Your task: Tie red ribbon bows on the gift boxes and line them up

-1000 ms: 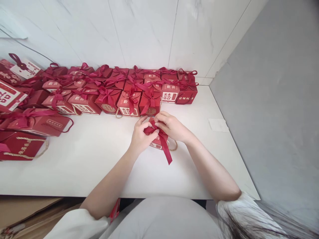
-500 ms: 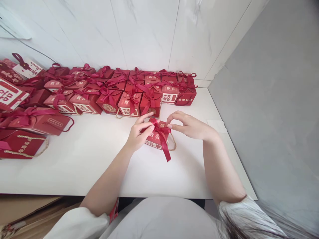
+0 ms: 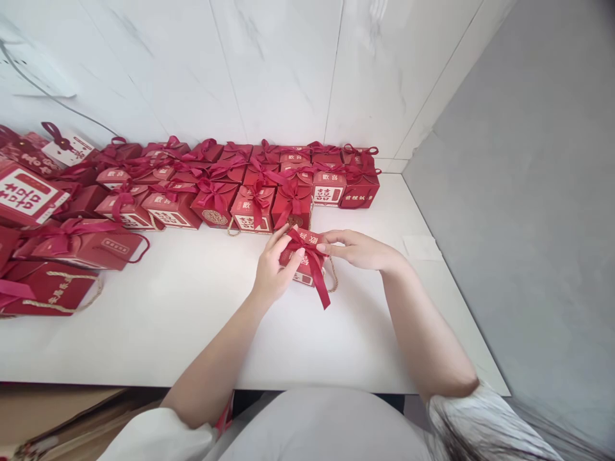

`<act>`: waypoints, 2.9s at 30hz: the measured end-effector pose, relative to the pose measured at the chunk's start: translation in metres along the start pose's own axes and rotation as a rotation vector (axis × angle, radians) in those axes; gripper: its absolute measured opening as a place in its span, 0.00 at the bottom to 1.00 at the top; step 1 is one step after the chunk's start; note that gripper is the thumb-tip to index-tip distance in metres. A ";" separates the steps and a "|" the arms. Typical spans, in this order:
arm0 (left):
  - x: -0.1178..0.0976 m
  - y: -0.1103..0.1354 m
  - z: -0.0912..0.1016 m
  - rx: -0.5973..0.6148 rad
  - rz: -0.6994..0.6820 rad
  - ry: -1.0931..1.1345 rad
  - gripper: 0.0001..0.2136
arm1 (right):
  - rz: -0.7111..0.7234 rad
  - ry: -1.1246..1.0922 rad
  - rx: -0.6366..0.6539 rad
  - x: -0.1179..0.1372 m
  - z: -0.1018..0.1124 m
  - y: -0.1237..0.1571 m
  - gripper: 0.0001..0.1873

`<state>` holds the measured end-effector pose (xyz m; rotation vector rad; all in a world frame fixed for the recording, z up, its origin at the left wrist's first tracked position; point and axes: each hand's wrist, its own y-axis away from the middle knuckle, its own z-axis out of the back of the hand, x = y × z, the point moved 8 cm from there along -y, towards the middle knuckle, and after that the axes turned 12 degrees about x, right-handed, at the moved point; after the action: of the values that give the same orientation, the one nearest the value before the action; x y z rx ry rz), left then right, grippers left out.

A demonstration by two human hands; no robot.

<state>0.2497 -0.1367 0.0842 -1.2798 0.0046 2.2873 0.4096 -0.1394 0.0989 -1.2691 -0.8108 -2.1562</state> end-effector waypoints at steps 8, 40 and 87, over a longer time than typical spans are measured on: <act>0.008 0.007 -0.007 -0.150 0.093 0.039 0.16 | -0.013 -0.182 0.013 -0.011 -0.004 -0.009 0.22; 0.012 0.007 0.007 -0.116 0.282 -0.380 0.16 | 0.107 -0.158 0.090 -0.014 -0.001 -0.008 0.20; -0.013 0.002 0.038 -0.085 -0.030 -0.204 0.05 | 0.140 -0.210 -0.040 -0.009 0.001 -0.013 0.20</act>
<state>0.2242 -0.1342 0.1149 -1.0737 -0.1837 2.4037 0.4053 -0.1286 0.0882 -1.5452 -0.7401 -1.9608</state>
